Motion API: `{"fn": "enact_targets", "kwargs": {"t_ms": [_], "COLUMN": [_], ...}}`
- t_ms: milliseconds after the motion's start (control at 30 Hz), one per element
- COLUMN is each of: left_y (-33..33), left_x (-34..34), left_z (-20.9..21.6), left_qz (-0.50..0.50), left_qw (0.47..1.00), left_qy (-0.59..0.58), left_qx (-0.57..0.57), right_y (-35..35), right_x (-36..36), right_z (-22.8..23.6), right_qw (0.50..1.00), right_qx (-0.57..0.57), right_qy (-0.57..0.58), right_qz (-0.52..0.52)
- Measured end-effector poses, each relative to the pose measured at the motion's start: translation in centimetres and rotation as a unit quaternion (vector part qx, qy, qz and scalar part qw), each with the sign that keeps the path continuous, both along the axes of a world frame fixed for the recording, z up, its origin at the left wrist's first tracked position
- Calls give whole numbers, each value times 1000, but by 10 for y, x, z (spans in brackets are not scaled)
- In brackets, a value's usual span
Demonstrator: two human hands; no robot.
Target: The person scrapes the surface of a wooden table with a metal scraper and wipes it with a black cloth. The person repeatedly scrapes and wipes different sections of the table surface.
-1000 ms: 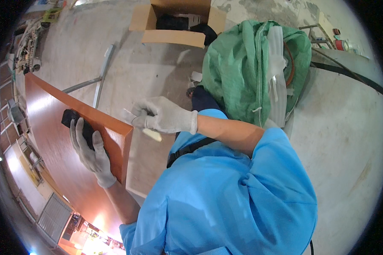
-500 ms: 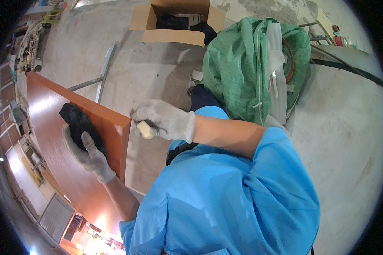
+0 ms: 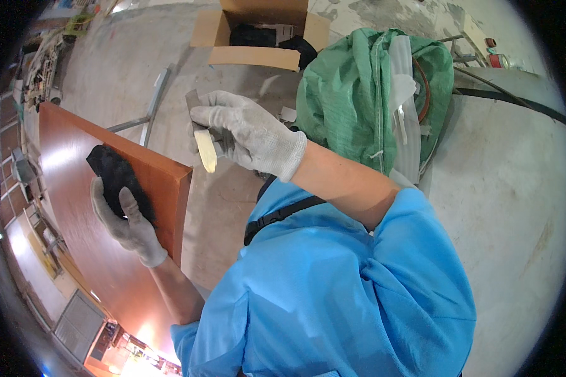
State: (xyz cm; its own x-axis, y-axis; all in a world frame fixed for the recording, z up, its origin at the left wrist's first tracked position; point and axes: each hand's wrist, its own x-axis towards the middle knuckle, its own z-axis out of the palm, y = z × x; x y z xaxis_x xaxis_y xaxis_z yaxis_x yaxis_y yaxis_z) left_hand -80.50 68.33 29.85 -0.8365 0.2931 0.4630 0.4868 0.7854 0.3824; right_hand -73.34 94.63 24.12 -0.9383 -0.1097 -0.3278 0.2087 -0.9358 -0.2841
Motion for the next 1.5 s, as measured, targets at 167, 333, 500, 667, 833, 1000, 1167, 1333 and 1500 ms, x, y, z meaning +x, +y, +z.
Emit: {"fn": "enact_targets", "kwargs": {"t_ms": [167,333,500,667,833,1000,1167,1333,1500], "left_y": [14,28,39,37,36,35,35,34,33], "left_x": [2,8,17,18,16,16,16,16,16], "left_z": [16,21,6,3,1,-1,-1,-2,-2], "left_qz": [-41,-131,-135,-131,-132,-125,-125,-118,-116], "left_qw": [994,986,989,987,986,987,986,988,987], "left_qy": [75,60,3,14,21,18,20,15,14], "left_qx": [-63,-80,-54,-91,-97,-97,-107,-102,-107], "right_y": [-5,-16,-24,-46,-53,-54,-59,-63,-67], "right_x": [13,24,33,39,38,35,32,32,30], "right_z": [-13,-20,-32,-46,-50,-50,-52,-52,-52], "right_qw": [995,948,954,950,955,960,971,977,977], "right_qx": [84,267,262,273,258,238,193,162,171], "right_qy": [-13,-7,74,134,110,124,119,118,116], "right_qz": [52,175,128,71,93,76,79,66,55]}}
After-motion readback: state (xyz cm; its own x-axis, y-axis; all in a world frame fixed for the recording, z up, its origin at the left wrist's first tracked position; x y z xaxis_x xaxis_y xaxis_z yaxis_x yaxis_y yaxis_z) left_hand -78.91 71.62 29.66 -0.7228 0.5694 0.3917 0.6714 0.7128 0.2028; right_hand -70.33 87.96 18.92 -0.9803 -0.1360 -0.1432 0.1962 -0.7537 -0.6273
